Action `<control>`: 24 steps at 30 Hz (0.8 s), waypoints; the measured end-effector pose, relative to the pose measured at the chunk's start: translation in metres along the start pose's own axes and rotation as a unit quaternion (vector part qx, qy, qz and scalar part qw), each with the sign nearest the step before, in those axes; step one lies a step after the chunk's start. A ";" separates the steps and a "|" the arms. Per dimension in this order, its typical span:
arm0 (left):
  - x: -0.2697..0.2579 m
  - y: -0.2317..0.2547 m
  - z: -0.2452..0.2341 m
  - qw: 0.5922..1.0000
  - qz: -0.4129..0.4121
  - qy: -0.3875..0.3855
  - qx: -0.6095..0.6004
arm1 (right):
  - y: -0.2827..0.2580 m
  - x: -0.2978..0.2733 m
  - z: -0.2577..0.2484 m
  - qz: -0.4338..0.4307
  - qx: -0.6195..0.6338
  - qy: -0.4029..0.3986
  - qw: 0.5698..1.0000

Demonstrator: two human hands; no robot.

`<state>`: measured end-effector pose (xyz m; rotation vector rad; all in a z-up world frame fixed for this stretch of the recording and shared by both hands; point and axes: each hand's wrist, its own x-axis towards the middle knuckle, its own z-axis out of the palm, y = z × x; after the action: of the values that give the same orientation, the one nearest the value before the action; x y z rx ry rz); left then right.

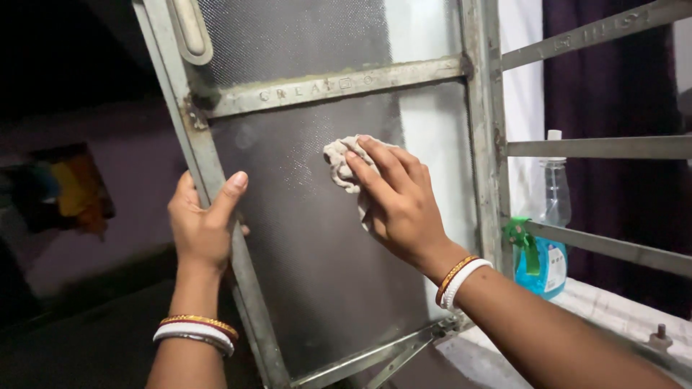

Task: The person wipes a metal window screen with a cloth, moving systematically across the surface to clean it. The person uses both hands to hold the screen and wipe it with a cloth.

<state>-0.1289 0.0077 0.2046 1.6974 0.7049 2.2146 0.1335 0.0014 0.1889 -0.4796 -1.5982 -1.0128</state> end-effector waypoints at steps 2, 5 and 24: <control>0.000 0.001 -0.001 1.000 0.001 -0.004 0.015 | 0.002 -0.001 0.000 0.004 0.011 -0.002 1.000; 0.000 0.003 0.000 1.000 -0.012 -0.005 0.017 | 0.012 -0.002 -0.003 -0.004 0.025 -0.006 1.000; -0.003 0.006 0.002 1.000 0.003 -0.001 0.005 | 0.002 -0.009 0.002 0.088 -0.002 0.015 0.996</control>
<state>-0.1260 0.0013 0.2062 1.7080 0.7127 2.2157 0.1366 0.0064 0.1811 -0.5951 -1.4985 -0.8859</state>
